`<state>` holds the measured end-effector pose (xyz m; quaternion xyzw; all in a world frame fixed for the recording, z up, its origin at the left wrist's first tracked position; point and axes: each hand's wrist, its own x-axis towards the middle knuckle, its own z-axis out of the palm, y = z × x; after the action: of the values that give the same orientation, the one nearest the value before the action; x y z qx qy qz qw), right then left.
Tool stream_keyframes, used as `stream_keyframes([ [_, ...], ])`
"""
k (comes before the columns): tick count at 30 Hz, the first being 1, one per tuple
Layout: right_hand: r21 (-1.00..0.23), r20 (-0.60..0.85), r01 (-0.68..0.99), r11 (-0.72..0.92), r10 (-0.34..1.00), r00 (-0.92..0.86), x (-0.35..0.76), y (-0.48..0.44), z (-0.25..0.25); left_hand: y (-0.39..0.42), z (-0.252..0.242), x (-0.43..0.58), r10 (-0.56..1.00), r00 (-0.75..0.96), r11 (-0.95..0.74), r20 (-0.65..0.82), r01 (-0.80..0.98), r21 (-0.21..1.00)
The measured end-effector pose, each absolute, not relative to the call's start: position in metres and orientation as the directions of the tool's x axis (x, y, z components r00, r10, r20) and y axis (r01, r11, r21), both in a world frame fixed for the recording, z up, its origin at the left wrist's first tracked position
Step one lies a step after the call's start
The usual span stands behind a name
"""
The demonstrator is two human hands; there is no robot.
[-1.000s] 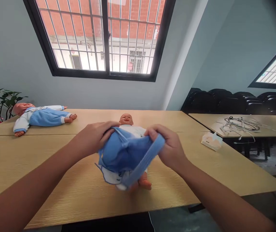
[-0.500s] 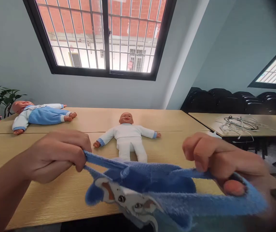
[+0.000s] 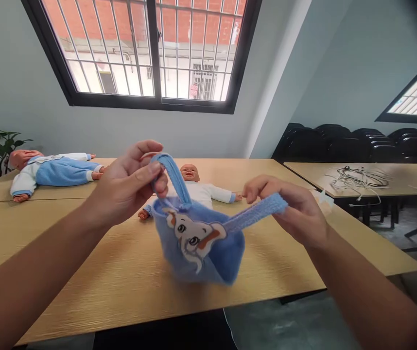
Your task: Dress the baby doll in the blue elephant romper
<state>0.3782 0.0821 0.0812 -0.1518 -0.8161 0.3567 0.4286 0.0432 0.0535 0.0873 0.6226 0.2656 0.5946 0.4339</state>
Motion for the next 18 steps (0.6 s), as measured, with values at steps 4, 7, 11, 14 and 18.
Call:
stream_keyframes([
  [4, -0.745, 0.631, -0.141, 0.652, 0.619, -0.468, 0.374, 0.071, 0.089, 0.032, 0.097, 0.042, 0.836, 0.064, -0.514, 0.545, -0.258, 0.818],
  [7, -0.746, 0.653, -0.161, 0.646, 0.662, -0.369, 0.369, 0.073, 0.108, 0.02, 0.111, 0.047, 0.786, 0.042, -0.569, 0.617, -0.343, 0.747],
  [11, -0.785, 0.608, -0.067, 0.615, 0.747, -0.268, 0.36, 0.115, 0.129, 0.041, 0.122, 0.062, 0.773, 0.021, -0.574, 0.634, -0.4, 0.714],
  [14, -0.848, 0.52, -0.088, 0.523, 0.788, -0.33, 0.351, 0.172, 0.121, 0.084, 0.107, 0.074, 0.829, 0.017, -0.519, 0.559, -0.352, 0.779],
  [18, -0.936, 0.321, -0.015, 0.35, 0.839, -0.439, 0.34, 0.249, 0.071, 0.154, 0.049, 0.088, 0.895, 0.015, -0.431, 0.446, -0.226, 0.873],
])
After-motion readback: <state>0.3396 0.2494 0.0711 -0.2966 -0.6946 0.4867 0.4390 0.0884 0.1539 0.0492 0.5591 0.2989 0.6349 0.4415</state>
